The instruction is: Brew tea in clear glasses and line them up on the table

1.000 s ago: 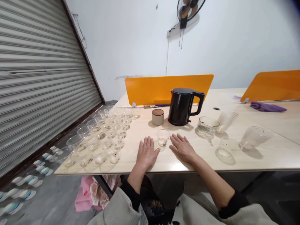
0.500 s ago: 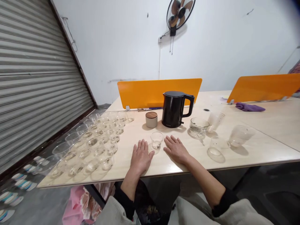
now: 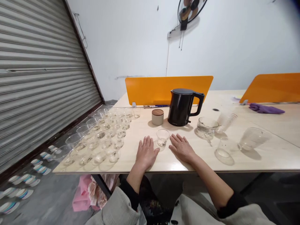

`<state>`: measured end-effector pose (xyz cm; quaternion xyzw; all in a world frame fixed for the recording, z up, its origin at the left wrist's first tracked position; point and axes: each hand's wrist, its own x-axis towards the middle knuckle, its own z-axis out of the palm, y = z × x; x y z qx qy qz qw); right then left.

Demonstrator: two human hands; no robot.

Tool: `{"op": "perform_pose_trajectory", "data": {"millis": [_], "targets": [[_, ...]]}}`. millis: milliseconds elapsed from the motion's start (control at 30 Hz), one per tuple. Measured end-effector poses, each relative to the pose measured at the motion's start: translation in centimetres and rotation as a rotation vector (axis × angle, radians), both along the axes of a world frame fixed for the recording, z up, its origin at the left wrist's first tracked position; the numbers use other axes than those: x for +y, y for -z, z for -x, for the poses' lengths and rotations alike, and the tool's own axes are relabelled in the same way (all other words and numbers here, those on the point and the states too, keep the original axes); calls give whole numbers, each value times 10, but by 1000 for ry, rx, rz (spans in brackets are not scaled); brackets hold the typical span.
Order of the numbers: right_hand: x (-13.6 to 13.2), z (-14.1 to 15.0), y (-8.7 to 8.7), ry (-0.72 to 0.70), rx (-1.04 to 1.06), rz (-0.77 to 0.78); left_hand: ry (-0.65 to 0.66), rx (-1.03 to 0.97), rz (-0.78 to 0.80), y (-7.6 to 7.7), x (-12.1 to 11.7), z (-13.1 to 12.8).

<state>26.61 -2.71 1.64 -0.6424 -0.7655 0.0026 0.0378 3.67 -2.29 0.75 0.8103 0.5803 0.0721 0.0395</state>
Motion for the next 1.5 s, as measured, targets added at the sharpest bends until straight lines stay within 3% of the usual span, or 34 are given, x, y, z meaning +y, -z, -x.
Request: {"op": "perform_pose_trajectory", "data": {"millis": [1500], "targets": [[0,-1,1,4,17,-2,2,-8,-32,2,-1,-1]]}}
